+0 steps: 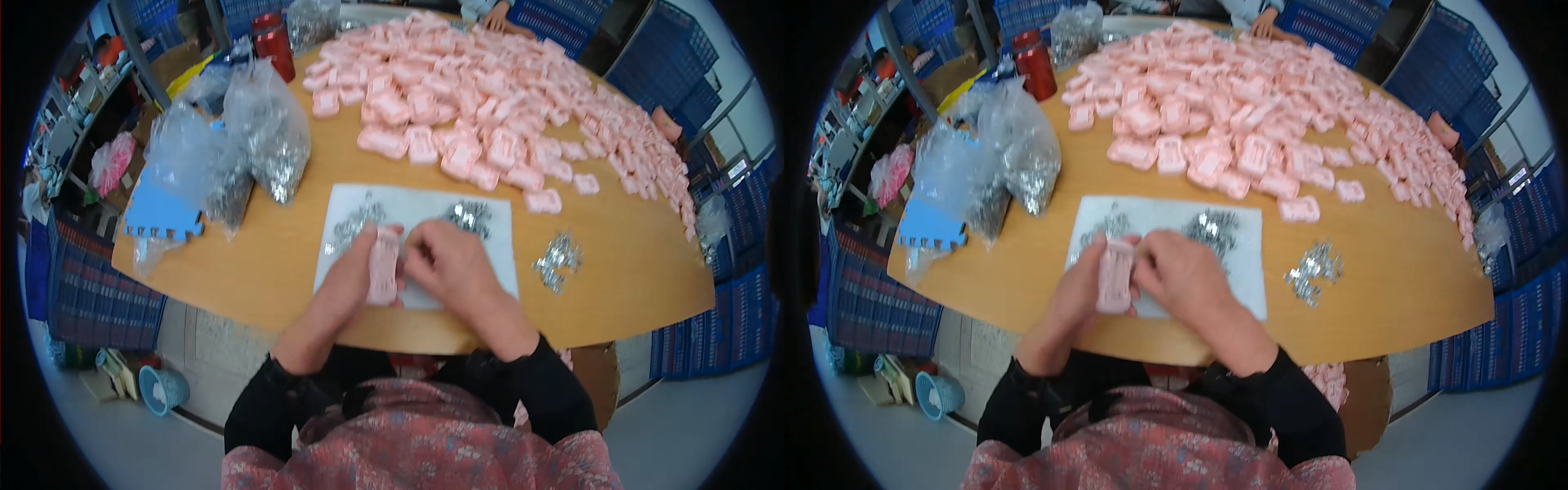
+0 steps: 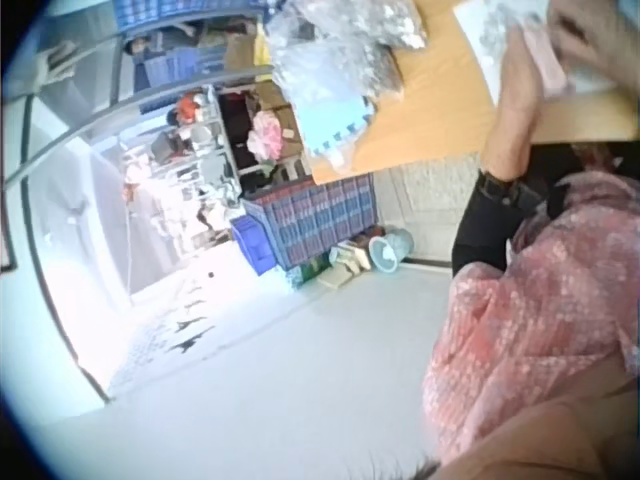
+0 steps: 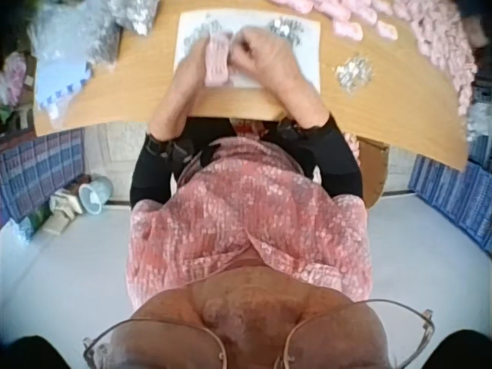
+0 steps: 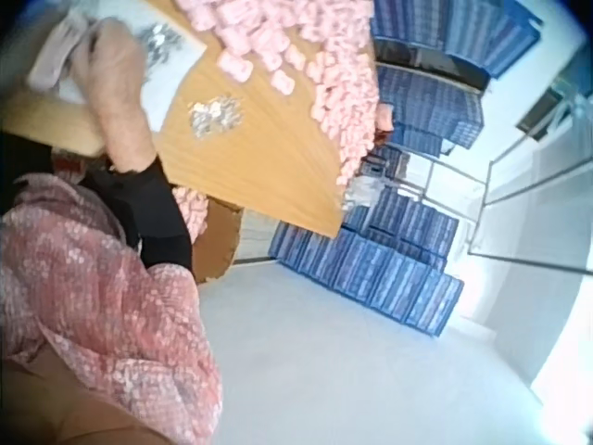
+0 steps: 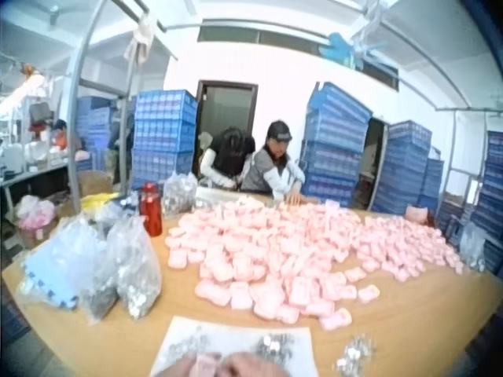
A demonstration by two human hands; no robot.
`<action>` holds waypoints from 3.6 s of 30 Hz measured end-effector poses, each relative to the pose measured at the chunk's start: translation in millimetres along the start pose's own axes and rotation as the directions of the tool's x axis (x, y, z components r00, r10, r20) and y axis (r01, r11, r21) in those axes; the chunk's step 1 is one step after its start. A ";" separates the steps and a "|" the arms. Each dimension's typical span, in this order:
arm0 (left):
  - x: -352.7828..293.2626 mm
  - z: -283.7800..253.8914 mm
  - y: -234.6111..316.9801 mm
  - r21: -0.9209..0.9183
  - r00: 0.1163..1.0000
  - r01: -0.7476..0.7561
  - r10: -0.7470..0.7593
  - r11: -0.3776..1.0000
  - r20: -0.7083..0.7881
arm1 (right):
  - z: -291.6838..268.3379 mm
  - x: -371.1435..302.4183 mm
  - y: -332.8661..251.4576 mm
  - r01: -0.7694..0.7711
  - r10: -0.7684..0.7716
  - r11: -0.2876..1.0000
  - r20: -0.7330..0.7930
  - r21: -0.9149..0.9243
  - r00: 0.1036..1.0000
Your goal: The person sits at a table and assembles small pink plastic cases by inserting metal components into them. They use a small metal tool to push the components into place and then place the finished units into a pile on the table. The person repeatedly picks up new cases and components to continue the assembly process.
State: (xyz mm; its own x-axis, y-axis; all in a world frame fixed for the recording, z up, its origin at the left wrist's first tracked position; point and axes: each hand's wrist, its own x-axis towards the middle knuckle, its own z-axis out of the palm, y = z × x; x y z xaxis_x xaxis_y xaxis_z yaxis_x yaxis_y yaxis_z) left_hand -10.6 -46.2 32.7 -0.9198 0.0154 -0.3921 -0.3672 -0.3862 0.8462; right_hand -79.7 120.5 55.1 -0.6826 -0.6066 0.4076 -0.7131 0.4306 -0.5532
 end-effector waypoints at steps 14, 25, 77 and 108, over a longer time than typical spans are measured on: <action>21.9 20.3 7.5 0.942 0.791 -0.284 0.599 0.180 0.124 | -22.6 -27.2 18.2 -0.293 0.327 0.924 -0.113 0.244 0.938; 17.4 1.5 9.7 0.684 0.859 -0.319 0.505 0.656 -0.084 | -33.0 -40.8 18.2 -0.267 0.271 0.948 0.003 0.173 0.963; -29.6 -13.1 -26.7 -0.103 0.947 -0.308 0.295 0.946 -0.126 | 8.2 -3.8 4.0 -0.176 0.166 0.984 0.226 0.023 0.960; -27.3 -9.2 -19.3 -0.411 0.993 0.045 0.003 0.910 0.115 | -3.9 6.3 -29.2 0.094 -0.041 0.979 0.273 -0.182 0.961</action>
State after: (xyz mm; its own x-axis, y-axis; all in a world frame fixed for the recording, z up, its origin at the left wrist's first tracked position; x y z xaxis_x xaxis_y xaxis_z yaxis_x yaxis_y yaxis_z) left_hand 22.9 -47.7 23.7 -0.9307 0.1200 -0.3456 -0.3186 -0.7301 0.6046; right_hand -63.8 106.7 76.6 -0.5829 -0.7833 0.2162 -0.7910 0.4861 -0.3714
